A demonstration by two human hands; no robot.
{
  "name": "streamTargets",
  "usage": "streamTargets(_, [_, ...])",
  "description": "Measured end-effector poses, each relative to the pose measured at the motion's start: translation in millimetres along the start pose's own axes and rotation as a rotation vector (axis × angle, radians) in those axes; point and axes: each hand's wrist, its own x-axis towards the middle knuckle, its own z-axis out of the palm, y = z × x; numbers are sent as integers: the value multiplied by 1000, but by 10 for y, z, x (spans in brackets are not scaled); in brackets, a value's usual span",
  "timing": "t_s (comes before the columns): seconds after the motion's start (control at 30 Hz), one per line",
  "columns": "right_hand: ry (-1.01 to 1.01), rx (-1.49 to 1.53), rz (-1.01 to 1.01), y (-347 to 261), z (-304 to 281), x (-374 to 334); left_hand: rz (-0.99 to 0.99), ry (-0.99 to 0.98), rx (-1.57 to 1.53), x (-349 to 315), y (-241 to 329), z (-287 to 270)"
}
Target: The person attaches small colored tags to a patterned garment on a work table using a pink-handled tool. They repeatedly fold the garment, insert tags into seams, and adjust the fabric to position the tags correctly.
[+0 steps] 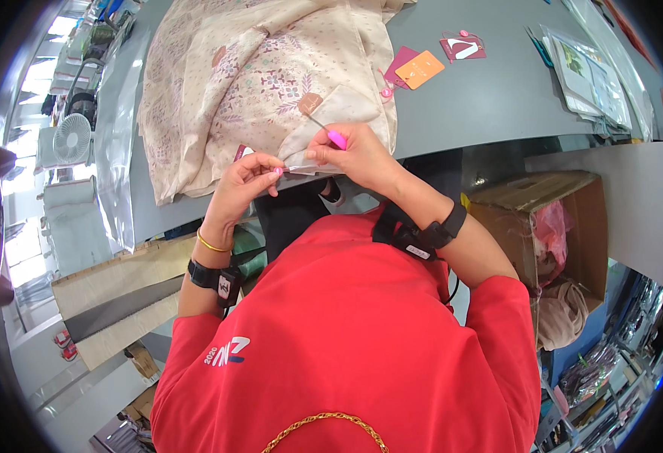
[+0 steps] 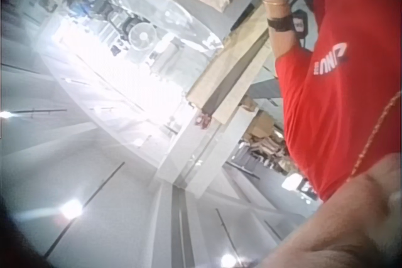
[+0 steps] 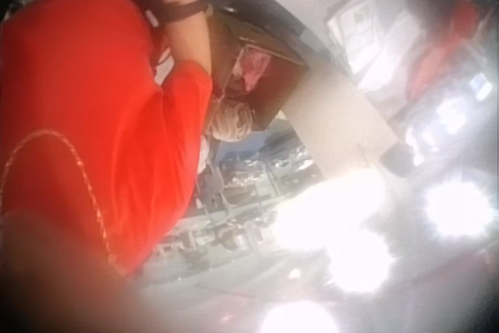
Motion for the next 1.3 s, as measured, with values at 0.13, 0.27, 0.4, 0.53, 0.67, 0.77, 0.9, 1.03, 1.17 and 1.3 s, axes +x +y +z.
streamTargets(0.13, [-69,-44,3,-20,145,-39,79,13,-106,1,-47,71])
streamTargets(0.27, [-47,-84,41,-70,212,-62,98,39,-188,19,-99,167])
streamTargets(0.4, [-43,-200,49,-117,201,-63,100,49,-228,37,-116,217])
streamTargets(0.53, [-24,-241,4,-106,206,-72,86,75,-246,55,-112,278])
streamTargets(0.67, [-22,-214,-12,-57,204,-60,91,95,-240,76,-107,327])
streamTargets(0.77, [-26,-222,-1,-32,179,-48,108,96,-213,94,-114,339])
streamTargets(0.9, [-39,-228,25,-7,152,-34,129,102,-213,111,-129,361])
streamTargets(1.03, [-39,-314,28,40,143,-25,160,141,-75,111,-133,410])
streamTargets(1.17, [-40,-217,-18,85,143,-4,153,117,-30,121,-113,402])
streamTargets(1.3, [-77,6,43,91,97,37,126,7,-176,164,-94,326])
